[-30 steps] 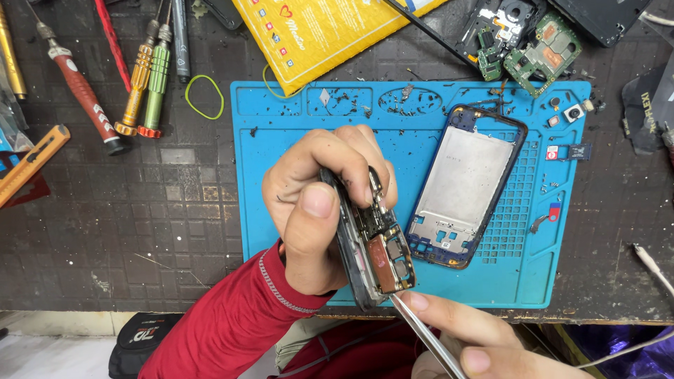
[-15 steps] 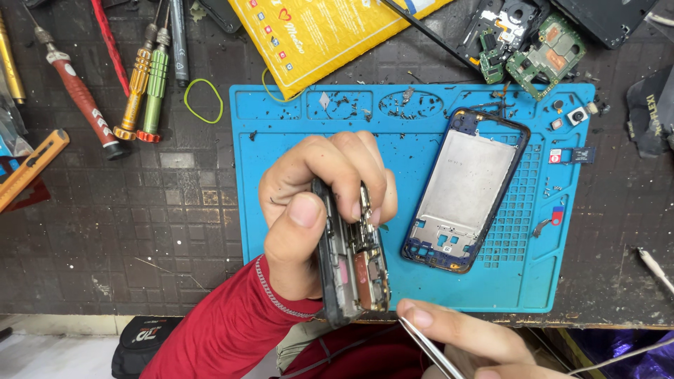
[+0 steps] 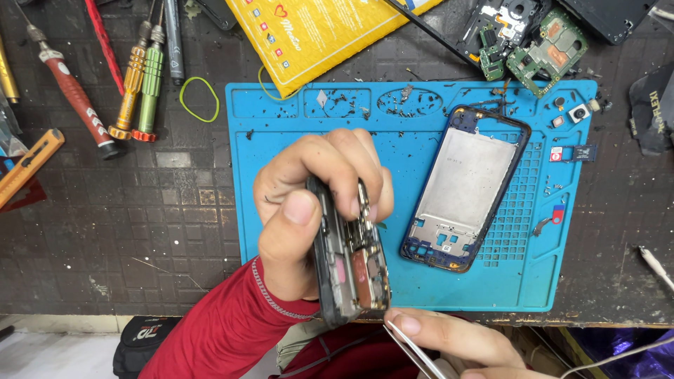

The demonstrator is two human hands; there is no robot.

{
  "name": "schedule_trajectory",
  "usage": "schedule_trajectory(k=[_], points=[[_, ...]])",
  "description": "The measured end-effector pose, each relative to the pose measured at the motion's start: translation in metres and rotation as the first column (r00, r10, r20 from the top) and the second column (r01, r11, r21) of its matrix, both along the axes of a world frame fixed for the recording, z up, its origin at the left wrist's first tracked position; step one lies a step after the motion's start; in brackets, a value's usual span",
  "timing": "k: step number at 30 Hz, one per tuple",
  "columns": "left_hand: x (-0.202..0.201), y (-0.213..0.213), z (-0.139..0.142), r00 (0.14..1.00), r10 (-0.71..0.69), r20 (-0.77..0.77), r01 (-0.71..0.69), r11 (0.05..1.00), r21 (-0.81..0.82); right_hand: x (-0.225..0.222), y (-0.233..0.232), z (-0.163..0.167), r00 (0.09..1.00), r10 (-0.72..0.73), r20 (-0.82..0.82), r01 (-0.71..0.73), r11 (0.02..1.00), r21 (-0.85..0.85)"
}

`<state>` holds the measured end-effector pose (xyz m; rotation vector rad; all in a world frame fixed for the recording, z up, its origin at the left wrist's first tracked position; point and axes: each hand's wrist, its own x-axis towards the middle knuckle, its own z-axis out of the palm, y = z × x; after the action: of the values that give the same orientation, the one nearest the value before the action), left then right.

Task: The person pries open the back of a smartphone using a yellow pry tool, working around the exposed battery and internal components. They attach a charging cable to test the phone, then use metal tweezers to work on the internals and finally lift the battery out of the phone body.

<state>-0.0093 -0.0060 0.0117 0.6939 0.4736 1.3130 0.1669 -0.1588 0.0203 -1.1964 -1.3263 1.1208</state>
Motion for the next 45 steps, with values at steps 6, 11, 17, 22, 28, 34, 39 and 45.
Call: schedule_trajectory(k=[6, 11, 17, 22, 28, 34, 39, 45], points=[[0.002, 0.000, -0.004, 0.994, 0.053, -0.092, -0.050, 0.998, 0.028, 0.034, -0.005, -0.007, 0.964, 0.248, 0.100, -0.254, 0.966, 0.046], [0.005, 0.001, -0.005, 0.989, 0.084, -0.122, -0.078, 0.996, 0.050, 0.045, 0.023, 0.005, 0.895, 0.429, -0.118, -0.436, 0.899, -0.034], [0.007, 0.000, -0.005, 0.988, 0.096, -0.125, -0.095, 0.995, 0.011, 0.069, 0.018, -0.008, 0.863, 0.504, 0.047, -0.504, 0.863, 0.006], [0.007, -0.001, -0.006, 0.983, 0.108, -0.150, -0.105, 0.994, 0.025, 0.071, 0.017, -0.014, 0.851, 0.523, 0.049, -0.524, 0.851, 0.020], [0.007, -0.002, -0.007, 0.982, 0.111, -0.151, -0.108, 0.994, 0.029, 0.063, 0.024, 0.002, 0.888, 0.452, -0.086, -0.459, 0.884, -0.091], [0.006, -0.002, -0.006, 0.981, 0.108, -0.164, -0.103, 0.994, 0.034, 0.092, 0.023, -0.027, 0.701, 0.292, -0.650, -0.707, 0.408, -0.578], [0.006, -0.003, -0.005, 0.975, 0.113, -0.193, -0.107, 0.993, 0.045, 0.104, 0.008, -0.032, 0.756, 0.129, -0.642, -0.649, 0.278, -0.708], [0.007, -0.004, -0.004, 0.968, 0.122, -0.218, -0.111, 0.992, 0.062, 0.117, 0.008, -0.034, 0.224, -0.325, -0.919, -0.872, 0.355, -0.338]])
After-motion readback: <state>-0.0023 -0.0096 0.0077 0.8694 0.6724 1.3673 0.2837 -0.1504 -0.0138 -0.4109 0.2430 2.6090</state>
